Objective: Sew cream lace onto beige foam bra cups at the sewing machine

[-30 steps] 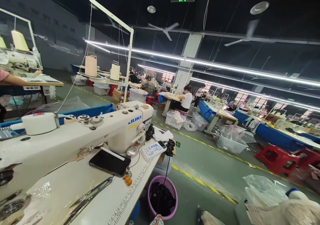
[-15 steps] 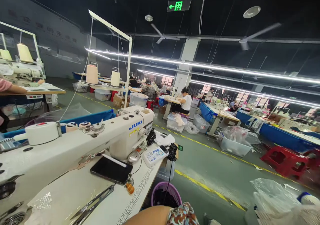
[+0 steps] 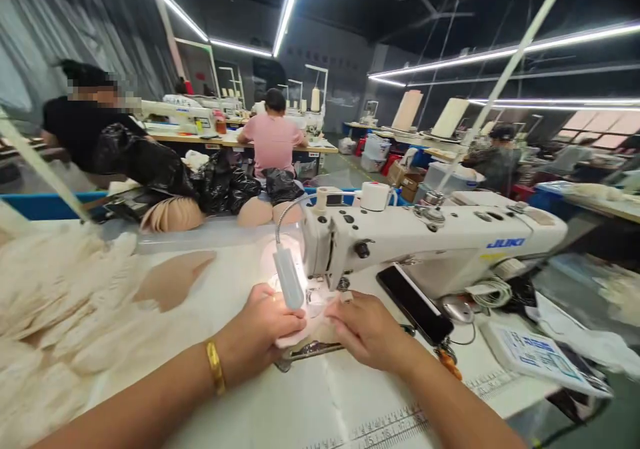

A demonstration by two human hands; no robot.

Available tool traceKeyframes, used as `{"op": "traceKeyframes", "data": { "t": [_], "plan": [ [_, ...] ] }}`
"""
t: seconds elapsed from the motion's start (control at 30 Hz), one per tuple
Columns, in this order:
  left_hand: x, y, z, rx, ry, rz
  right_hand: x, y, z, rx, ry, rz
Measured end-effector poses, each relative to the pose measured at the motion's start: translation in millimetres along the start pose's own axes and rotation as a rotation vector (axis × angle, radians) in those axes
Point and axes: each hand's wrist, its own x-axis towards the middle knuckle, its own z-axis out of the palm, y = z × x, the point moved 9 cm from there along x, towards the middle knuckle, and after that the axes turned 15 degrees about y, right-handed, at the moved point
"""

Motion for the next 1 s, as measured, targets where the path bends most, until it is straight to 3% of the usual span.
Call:
{"op": "traceKeyframes", "data": {
  "t": [0.13, 0.27, 0.47, 0.57, 0.63, 0.77, 1.0],
  "plan": [
    [5.9, -0.6, 5.6, -0.063, 0.011, -0.043, -4.1, 11.4, -2.3, 0.025, -0.029, 0.200],
    [5.5, 0.9, 9.5, -0.042, -0.045, -0.037, -1.8, 19.5, 7.2, 0.239, -0.050, 0.448],
    [2.6, -0.8, 5.9, -0.007, 0.001, 0.000, -23.2, 26.5, 34.6, 0.484, -0.394, 0.750],
    [3.8, 0.9, 4.9, -0.013, 0.025, 0.014, -17.8, 31.2, 26.3, 0.401, -0.282, 0.676],
    [4.7, 2.6, 4.2, -0.017, 0.045, 0.020, -11.1, 25.9, 22.0, 0.271, -0.204, 0.505],
    [5.9, 4.9, 2.3, -0.030, 0.071, 0.038, -10.6, 12.8, 28.7, 0.000, -0.197, 0.234],
    [7.8, -7.0, 4.7, 0.080, 0.054, 0.095, -11.3, 15.6, 28.0, -0.168, -0.161, 0.173]
  ]
}}
